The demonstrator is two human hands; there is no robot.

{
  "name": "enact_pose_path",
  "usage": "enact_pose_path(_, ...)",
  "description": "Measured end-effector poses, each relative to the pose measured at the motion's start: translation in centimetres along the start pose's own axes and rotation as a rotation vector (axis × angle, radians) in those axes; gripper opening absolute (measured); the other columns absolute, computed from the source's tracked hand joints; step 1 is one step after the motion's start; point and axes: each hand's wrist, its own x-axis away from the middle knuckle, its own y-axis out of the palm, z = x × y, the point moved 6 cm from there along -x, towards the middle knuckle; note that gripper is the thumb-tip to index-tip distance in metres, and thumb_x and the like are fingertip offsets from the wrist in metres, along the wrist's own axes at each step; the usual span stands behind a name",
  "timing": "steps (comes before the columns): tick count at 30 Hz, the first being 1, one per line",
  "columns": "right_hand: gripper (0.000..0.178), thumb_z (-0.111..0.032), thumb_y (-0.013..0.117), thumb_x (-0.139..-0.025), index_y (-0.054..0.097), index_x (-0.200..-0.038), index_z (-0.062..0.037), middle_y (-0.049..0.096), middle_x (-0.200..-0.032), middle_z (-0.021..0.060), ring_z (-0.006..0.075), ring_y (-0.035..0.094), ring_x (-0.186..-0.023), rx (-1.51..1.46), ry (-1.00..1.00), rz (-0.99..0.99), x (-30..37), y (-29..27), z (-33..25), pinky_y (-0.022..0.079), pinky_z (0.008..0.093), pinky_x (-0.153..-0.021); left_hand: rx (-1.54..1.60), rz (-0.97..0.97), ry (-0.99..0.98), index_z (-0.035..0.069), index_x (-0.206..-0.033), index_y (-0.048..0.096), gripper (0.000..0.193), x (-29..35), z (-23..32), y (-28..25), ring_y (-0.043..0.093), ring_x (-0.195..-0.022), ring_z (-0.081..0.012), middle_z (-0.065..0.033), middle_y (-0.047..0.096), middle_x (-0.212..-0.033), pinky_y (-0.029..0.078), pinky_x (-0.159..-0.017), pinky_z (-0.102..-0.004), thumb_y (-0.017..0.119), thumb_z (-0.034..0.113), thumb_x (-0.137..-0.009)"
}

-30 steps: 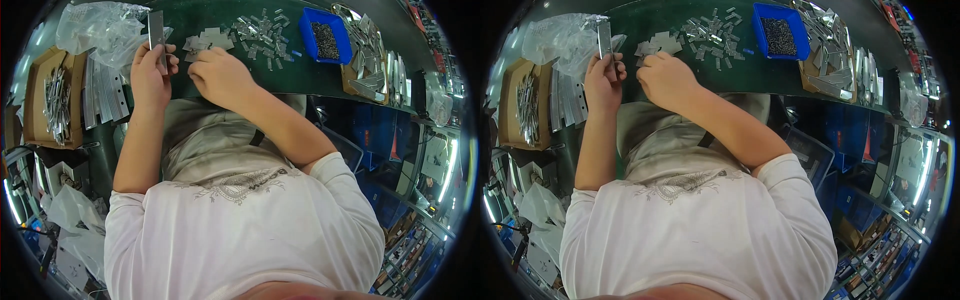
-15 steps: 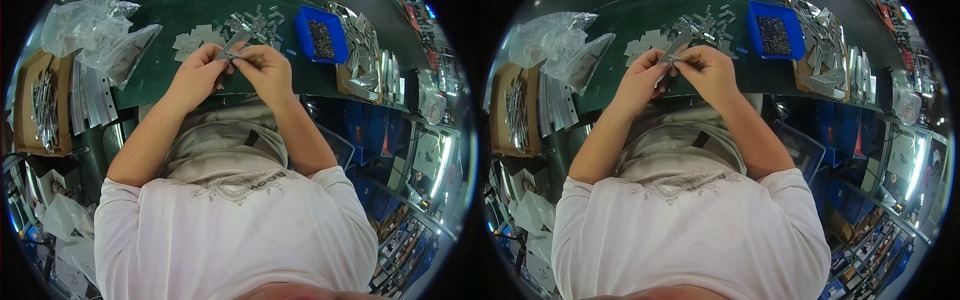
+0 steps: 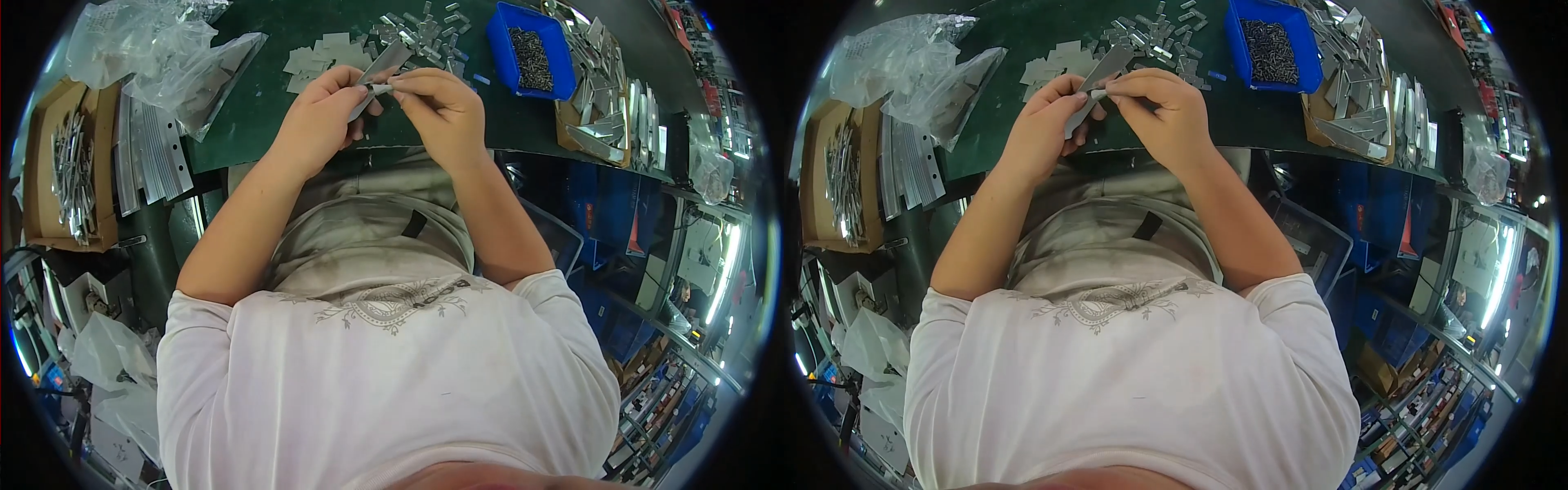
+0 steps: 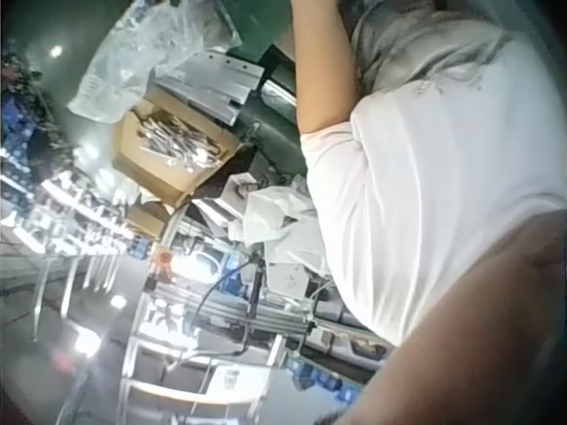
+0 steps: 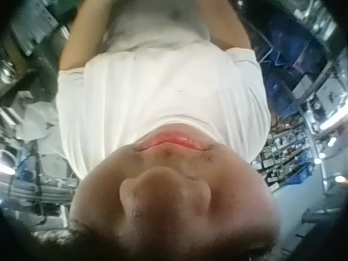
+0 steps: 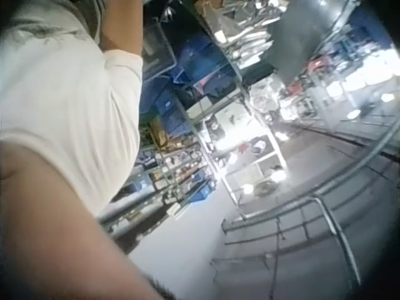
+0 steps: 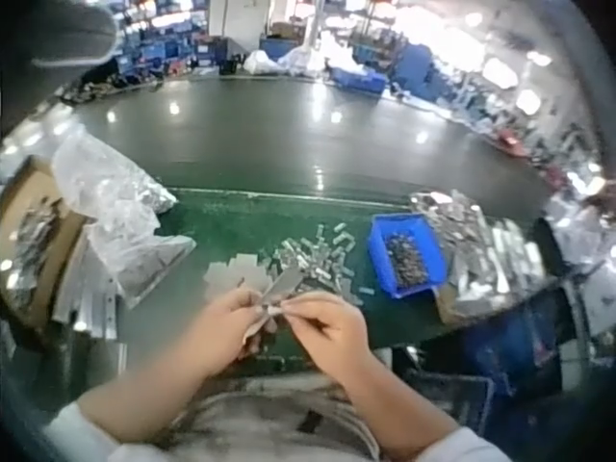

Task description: Assembling small mechanical components at a factory assembly station.

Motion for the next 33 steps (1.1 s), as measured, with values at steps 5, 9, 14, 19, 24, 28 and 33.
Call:
enact_pose_path(5, 0.017, 0.011, 0.063, -0.080, 0.069, -0.092, 0.0002, 0.066, -0.097, 0.0098, 0.0142, 0.064, -0.088, 0.039, 0.119, -0.036, -0.1, 0.1, 0.3, 0.051, 0.0230, -0.074, -0.017, 0.016, -0.005, 0.008, -0.099, 0.057, 0.014, 0.2, 0.2, -0.1, 0.047, -0.053, -0.0063, -0.0027, 0.063, -0.079, 0.030, -0.042, -0.0196, 0.046, 0.015, -0.093)
enact_pose_path(9, 0.016, 0.010, 0.063, -0.080, 0.069, -0.091, 0.0004, 0.065, -0.098, 0.0088, 0.0129, 0.064, -0.087, 0.008, 0.161, -0.033, -0.3, 0.2, 0.7, 0.051, 0.0218, -0.074, -0.014, 0.020, -0.009, 0.008, -0.099, 0.057, 0.015, 0.1, 0.0, 0.0, 0.047, -0.053, -0.0063, -0.0027, 0.063, -0.079, 0.031, -0.042, -0.0196, 0.046, 0.017, -0.093)
enact_pose_path(14, 0.015, 0.009, 0.062, -0.081, 0.069, -0.092, 0.0005, 0.065, -0.098, 0.0081, 0.0122, 0.064, -0.085, -0.025, 0.235, 0.010, -0.3, 0.3, 0.9, 0.051, 0.0217, -0.072, -0.005, 0.040, 0.006, 0.009, -0.099, 0.058, 0.019, 0.3, 0.7, 0.3, 0.047, -0.053, -0.0060, -0.0017, 0.063, -0.079, 0.032, -0.042, -0.0194, 0.046, 0.024, -0.096)
enact_pose_path(19, 0.016, 0.006, 0.063, -0.081, 0.069, -0.094, 0.0002, 0.065, -0.101, 0.0082, 0.0114, 0.064, -0.084, 0.173, 0.121, -0.041, -0.4, 0.6, -0.3, 0.052, 0.0213, -0.070, -0.065, 0.024, 0.036, 0.009, -0.097, 0.058, 0.020, 0.1, 0.4, 0.3, 0.046, -0.052, -0.0056, -0.0007, 0.063, -0.079, 0.032, -0.042, -0.0191, 0.048, 0.026, -0.097)
enact_pose_path(24, 0.016, 0.008, 0.063, -0.079, 0.069, -0.091, -0.0001, 0.063, -0.098, 0.0081, 0.0112, 0.063, -0.083, 0.094, 0.099, 0.010, -0.2, 0.7, 0.1, 0.051, 0.0208, -0.068, -0.106, 0.016, 0.041, 0.009, -0.095, 0.058, 0.017, 0.1, 0.4, 0.4, 0.045, -0.051, -0.0054, 0.0001, 0.063, -0.078, 0.032, -0.043, -0.0189, 0.050, 0.024, -0.096)
enact_pose_path(28, 0.014, 0.002, 0.068, -0.076, 0.071, -0.088, -0.0040, 0.063, -0.093, 0.0089, 0.0167, 0.066, -0.074, 0.016, 0.078, 0.102, -0.1, 0.4, 0.8, 0.054, 0.0264, -0.067, -0.104, 0.019, 0.035, 0.009, -0.095, 0.059, 0.017, 0.1, 0.4, 0.5, 0.046, -0.051, -0.0053, 0.0002, 0.063, -0.077, 0.032, -0.042, -0.0188, 0.050, 0.023, -0.096)
enact_pose_path(33, 0.015, 0.003, 0.068, -0.074, 0.071, -0.088, -0.0036, 0.062, -0.096, 0.0082, 0.0180, 0.066, -0.077, 0.206, -0.105, 0.062, -0.2, 0.5, -0.9, 0.054, 0.0265, -0.066, -0.099, 0.023, 0.040, 0.004, -0.094, 0.059, 0.020, 0.2, 0.6, 0.4, 0.049, -0.053, -0.0062, -0.0017, 0.062, -0.077, 0.040, -0.049, -0.0198, 0.052, 0.022, -0.096)
